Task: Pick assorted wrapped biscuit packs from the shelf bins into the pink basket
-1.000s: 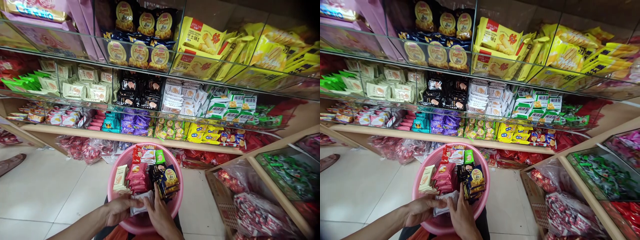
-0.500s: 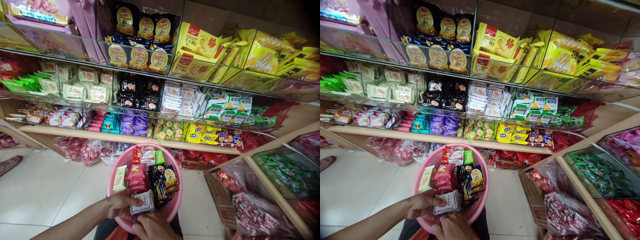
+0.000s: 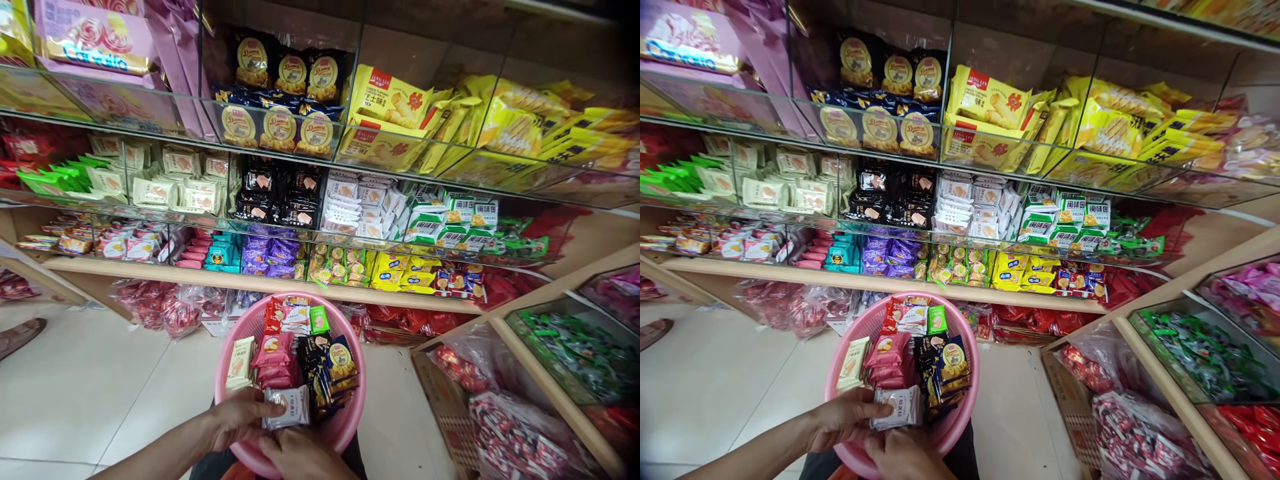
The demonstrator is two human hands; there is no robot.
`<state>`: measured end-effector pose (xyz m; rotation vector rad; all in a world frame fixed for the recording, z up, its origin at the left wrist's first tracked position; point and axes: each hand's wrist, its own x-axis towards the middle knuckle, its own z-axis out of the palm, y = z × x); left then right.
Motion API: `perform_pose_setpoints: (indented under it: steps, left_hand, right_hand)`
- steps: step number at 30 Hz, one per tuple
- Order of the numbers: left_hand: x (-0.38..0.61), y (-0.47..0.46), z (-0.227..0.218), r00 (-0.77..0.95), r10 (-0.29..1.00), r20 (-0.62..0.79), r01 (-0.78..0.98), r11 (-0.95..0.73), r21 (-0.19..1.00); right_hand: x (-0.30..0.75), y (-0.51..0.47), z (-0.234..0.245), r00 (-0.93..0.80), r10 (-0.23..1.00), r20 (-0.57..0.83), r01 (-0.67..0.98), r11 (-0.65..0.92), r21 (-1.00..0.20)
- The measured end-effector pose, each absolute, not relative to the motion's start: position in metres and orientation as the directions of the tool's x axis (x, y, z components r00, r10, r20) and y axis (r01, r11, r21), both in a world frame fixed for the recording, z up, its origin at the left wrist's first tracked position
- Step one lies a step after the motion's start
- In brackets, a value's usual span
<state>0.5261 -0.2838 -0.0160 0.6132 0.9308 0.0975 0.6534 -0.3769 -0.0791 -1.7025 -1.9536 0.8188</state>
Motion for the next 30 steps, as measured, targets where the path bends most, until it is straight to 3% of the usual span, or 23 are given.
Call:
perform_pose_setpoints:
  steps: [4,6,14,30]
  left_hand:
    - [0.524,-0.283,-0.017,0.618,0.353,-0.703,0.151,0.824,0.546]
    - [0.523,-0.282,-0.016,0.606,0.365,-0.707,0.151,0.819,0.553]
    - [0.524,-0.280,-0.005,0.475,0.448,-0.757,0.165,0.800,0.577]
    - [0.516,-0.276,-0.020,0.541,0.419,-0.729,0.215,0.769,0.602]
  right_hand:
    - [0.655,-0.366,-0.059,-0.270,0.874,-0.405,0.779,-0.049,-0.626]
    - [0.656,-0.360,-0.053,-0.259,0.836,-0.484,0.792,-0.103,-0.602]
    - [0.661,-0.337,-0.032,-0.258,0.797,-0.546,0.825,-0.113,-0.554]
    - [0.663,-0.342,-0.035,-0.261,0.782,-0.565,0.828,-0.119,-0.548]
